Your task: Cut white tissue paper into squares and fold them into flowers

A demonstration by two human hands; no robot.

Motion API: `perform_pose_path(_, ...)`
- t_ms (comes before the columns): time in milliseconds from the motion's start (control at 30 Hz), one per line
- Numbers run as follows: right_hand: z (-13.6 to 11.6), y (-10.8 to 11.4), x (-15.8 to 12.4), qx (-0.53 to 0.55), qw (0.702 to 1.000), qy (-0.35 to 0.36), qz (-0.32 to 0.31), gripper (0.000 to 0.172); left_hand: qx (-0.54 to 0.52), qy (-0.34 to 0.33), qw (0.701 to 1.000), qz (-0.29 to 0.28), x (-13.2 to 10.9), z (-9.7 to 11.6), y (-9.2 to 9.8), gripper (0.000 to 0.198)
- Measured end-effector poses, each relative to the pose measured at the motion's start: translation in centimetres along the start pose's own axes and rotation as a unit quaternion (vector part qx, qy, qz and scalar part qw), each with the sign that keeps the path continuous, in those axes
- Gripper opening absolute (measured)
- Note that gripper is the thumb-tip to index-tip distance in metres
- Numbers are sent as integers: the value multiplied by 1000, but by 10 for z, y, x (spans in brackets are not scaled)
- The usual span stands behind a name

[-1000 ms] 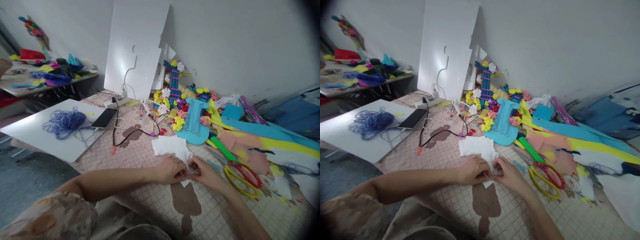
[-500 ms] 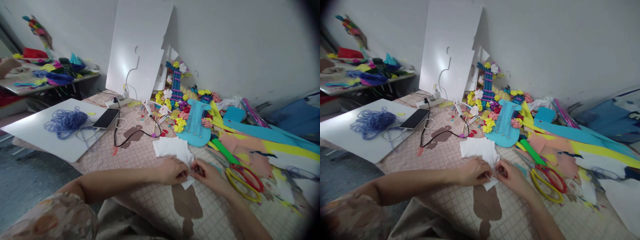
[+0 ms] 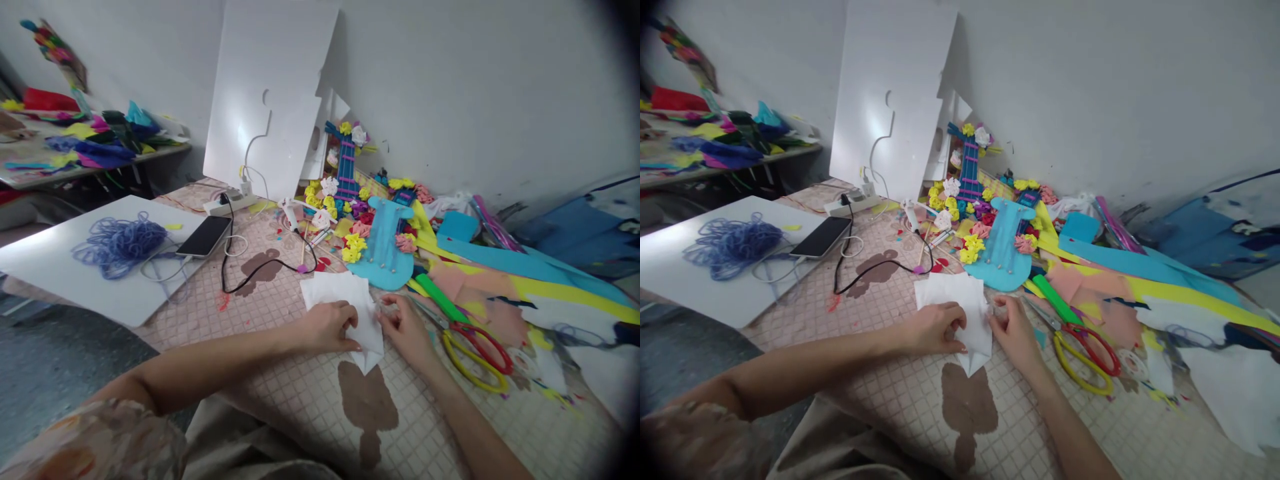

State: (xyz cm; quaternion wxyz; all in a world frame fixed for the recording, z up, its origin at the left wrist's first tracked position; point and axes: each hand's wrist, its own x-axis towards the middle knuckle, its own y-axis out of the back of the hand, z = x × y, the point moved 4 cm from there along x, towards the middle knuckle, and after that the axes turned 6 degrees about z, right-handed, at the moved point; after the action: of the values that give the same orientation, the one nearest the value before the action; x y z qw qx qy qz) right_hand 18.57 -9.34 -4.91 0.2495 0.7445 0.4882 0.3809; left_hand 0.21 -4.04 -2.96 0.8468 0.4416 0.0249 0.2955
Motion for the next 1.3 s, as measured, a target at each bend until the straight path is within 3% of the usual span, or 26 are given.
perform_pose_path(200,3,-7,3,3,1000,-13,8,34,24,7,1000,-16,-1,1,-4,29)
perform_pose_path(333,6,-8,3,24,999,-43,-10,32,-21,36,999,2,0,-4,-3,20)
perform_pose_path(533,8,-6,3,45,997,-35,-43,17,-66,41,996,48,2,-8,-1,14)
perform_pose_path(733,6,-6,3,63,996,-48,-49,34,-98,49,990,89,6,-15,3,14)
perform_pose_path(900,1,0,1,102,991,-56,-69,13,-122,59,986,99,6,-16,3,16)
perform_pose_path(967,-2,3,-2,172,979,-78,-83,15,-151,67,980,114,5,-14,5,29)
perform_pose_path(1067,-6,6,-6,328,928,-151,-95,20,-254,84,959,94,6,-12,3,49)
perform_pose_path(1200,-9,7,-7,469,862,-183,-55,20,-411,123,903,14,8,-15,-10,41)
perform_pose_path(1300,-13,5,-6,494,852,-161,-68,19,-441,153,885,-3,9,-20,-15,45)
